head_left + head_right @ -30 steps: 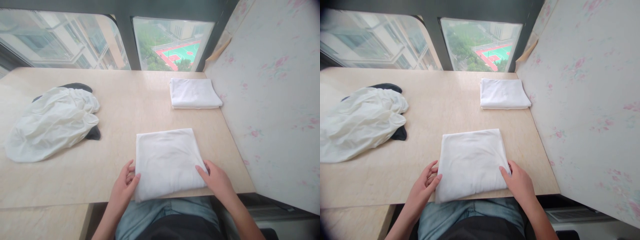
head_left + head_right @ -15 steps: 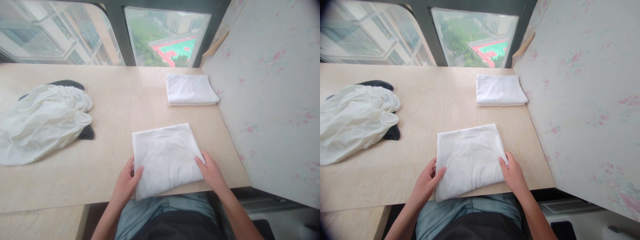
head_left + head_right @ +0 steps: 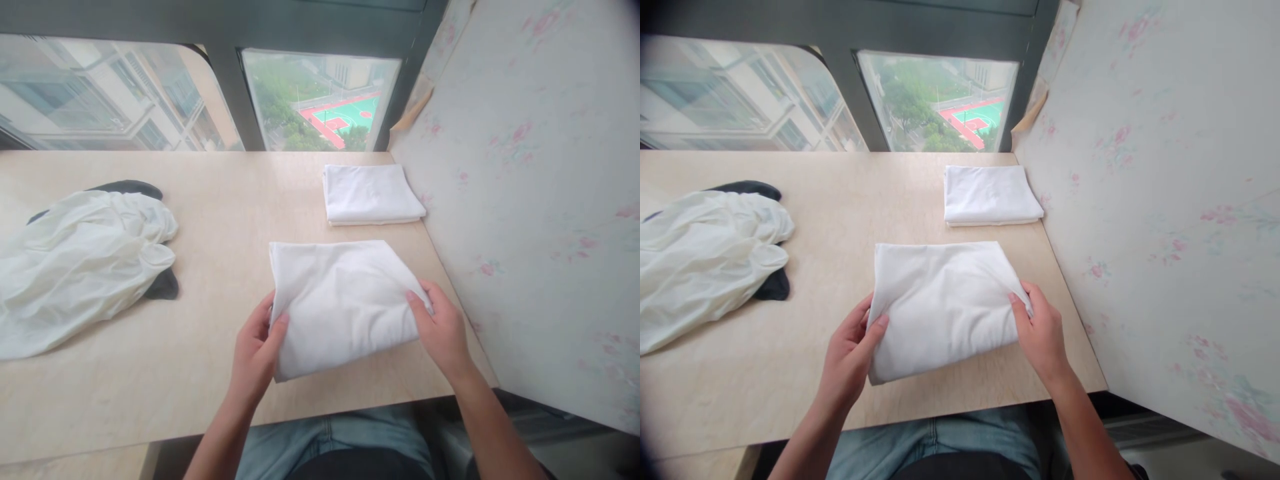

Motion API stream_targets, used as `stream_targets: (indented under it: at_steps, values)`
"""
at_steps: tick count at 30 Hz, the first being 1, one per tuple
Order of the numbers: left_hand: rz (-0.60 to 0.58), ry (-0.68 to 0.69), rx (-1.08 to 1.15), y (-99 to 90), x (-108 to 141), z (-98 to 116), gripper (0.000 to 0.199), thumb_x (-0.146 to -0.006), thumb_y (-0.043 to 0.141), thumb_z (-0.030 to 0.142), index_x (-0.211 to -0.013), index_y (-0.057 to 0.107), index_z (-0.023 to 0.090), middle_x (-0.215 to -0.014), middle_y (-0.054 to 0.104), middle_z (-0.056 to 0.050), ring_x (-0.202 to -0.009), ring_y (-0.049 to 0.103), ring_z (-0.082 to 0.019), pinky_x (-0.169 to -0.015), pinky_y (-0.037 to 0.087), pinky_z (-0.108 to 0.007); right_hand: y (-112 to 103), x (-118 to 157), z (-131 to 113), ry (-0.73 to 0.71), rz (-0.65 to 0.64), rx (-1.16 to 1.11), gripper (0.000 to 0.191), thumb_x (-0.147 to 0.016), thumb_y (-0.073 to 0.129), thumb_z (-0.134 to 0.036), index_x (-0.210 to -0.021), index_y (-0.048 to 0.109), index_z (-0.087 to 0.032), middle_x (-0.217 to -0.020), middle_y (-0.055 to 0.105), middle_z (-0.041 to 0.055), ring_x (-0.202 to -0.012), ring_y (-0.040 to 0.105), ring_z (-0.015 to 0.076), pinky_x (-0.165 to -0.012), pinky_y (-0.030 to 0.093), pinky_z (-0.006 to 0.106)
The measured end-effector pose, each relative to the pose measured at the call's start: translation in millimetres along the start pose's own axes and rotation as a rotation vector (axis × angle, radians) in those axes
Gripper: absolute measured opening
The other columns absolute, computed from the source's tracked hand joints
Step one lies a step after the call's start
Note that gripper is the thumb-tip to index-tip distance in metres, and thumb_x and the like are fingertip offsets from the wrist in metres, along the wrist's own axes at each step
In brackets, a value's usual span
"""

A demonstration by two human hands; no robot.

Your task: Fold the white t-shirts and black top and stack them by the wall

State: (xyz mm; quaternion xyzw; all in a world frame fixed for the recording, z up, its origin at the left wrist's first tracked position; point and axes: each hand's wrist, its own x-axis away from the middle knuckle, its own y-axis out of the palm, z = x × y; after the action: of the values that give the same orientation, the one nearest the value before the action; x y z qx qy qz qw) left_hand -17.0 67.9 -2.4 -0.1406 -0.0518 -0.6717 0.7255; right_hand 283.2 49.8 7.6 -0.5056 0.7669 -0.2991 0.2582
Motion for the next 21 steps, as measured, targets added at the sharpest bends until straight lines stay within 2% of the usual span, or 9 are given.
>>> stream_targets:
  at_steps: [4, 7, 9, 11, 13, 14, 16, 18, 21]
  values:
    - [-0.074, 0.208, 0.078, 20.3, -45.4, 52.3, 0.053, -0.086, 0.068, 0.043, -0.134, 0.059, 0.023, -0.112, 0.073, -0.006, -0.094, 0.068, -0.023, -0.077, 0.054, -0.031, -31.0, -56.6, -18.8, -0.183, 0.182, 0.075, 0.038, -0.094, 0.05, -0.051, -0.11, 0.065, -0.019, -0.097, 0.071, 0.0082, -0.084, 0.065, 0.0225, -0.074, 0.05, 0.031]
    - [-0.129, 0.425, 0.123, 44.5, -103.8, 92.2, 0.048, -0.087, 0.066, 0.035, -0.133, 0.058, 0.022, -0.109, 0.072, -0.005, -0.094, 0.067, -0.02, -0.078, 0.052, -0.029, -51.6, -119.4, -32.1, -0.3, 0.32, 0.105, 0.035, -0.094, 0.051, -0.048, -0.11, 0.064, -0.019, -0.1, 0.069, 0.0081, -0.087, 0.063, 0.0214, -0.077, 0.049, 0.032]
    - [-0.186, 0.54, 0.135, 65.0, -151.0, 111.6, 0.047, -0.088, 0.063, 0.031, -0.134, 0.057, 0.02, -0.11, 0.071, -0.006, -0.097, 0.066, -0.02, -0.083, 0.052, -0.031, -59.3, -168.1, -36.4, -0.32, 0.361, 0.132, 0.034, -0.096, 0.049, -0.045, -0.111, 0.063, -0.017, -0.103, 0.068, 0.0089, -0.091, 0.062, 0.0216, -0.082, 0.047, 0.034]
    - [-0.248, 0.535, 0.084, 86.3, -196.4, 119.0, 0.05, -0.09, 0.057, 0.03, -0.138, 0.052, 0.02, -0.109, 0.07, -0.006, -0.095, 0.066, -0.019, -0.081, 0.052, -0.031, -59.3, -212.4, -33.8, -0.273, 0.341, 0.195, 0.034, -0.097, 0.045, -0.038, -0.115, 0.061, -0.014, -0.108, 0.066, 0.0114, -0.096, 0.061, 0.0222, -0.086, 0.046, 0.036]
    - [-0.258, 0.415, -0.086, 104.0, -230.6, 111.4, 0.053, -0.09, 0.053, 0.029, -0.142, 0.047, 0.019, -0.105, 0.07, -0.008, -0.086, 0.067, -0.018, -0.074, 0.053, -0.03, -50.2, -240.4, -22.7, -0.171, 0.251, 0.311, 0.033, -0.096, 0.047, -0.031, -0.119, 0.059, -0.01, -0.11, 0.066, 0.0151, -0.099, 0.061, 0.0241, -0.087, 0.045, 0.037]
    - [-0.244, 0.352, -0.182, 110.1, -241.3, 102.1, 0.055, -0.089, 0.053, 0.028, -0.142, 0.046, 0.016, -0.102, 0.07, -0.009, -0.081, 0.067, -0.017, -0.071, 0.053, -0.03, -42.3, -245.1, -14.2, -0.115, 0.18, 0.388, 0.034, -0.093, 0.051, -0.028, -0.119, 0.06, -0.009, -0.109, 0.066, 0.017, -0.099, 0.062, 0.0256, -0.086, 0.044, 0.037]
    - [-0.198, 0.288, -0.317, 114.9, -248.1, 75.7, 0.055, -0.086, 0.055, 0.027, -0.138, 0.049, 0.009, -0.097, 0.07, -0.012, -0.074, 0.065, -0.017, -0.07, 0.052, -0.031, -20.3, -234.6, 6.6, -0.029, 0.037, 0.535, 0.034, -0.088, 0.058, -0.027, -0.117, 0.062, -0.008, -0.106, 0.067, 0.0198, -0.097, 0.063, 0.0284, -0.082, 0.045, 0.038]
    - [-0.139, 0.316, -0.378, 109.4, -237.8, 45.3, 0.049, -0.086, 0.054, 0.026, -0.131, 0.055, 0.007, -0.098, 0.07, -0.013, -0.075, 0.064, -0.018, -0.074, 0.051, -0.034, 7.4, -202.3, 28.4, 0.003, 0.031, 0.583, 0.033, -0.089, 0.055, -0.026, -0.117, 0.062, -0.009, -0.107, 0.066, 0.0201, -0.093, 0.063, 0.0276, -0.078, 0.044, 0.036]
    - [-0.084, 0.399, -0.471, 88.6, -203.0, 8.1, 0.033, -0.089, 0.049, 0.027, -0.116, 0.064, 0.014, -0.098, 0.069, -0.01, -0.082, 0.062, -0.019, -0.082, 0.048, -0.035, 49.2, -137.9, 51.7, -0.09, 0.037, 0.409, 0.03, -0.093, 0.041, -0.021, -0.109, 0.066, -0.014, -0.105, 0.068, 0.0141, -0.09, 0.063, 0.0216, -0.076, 0.044, 0.03]
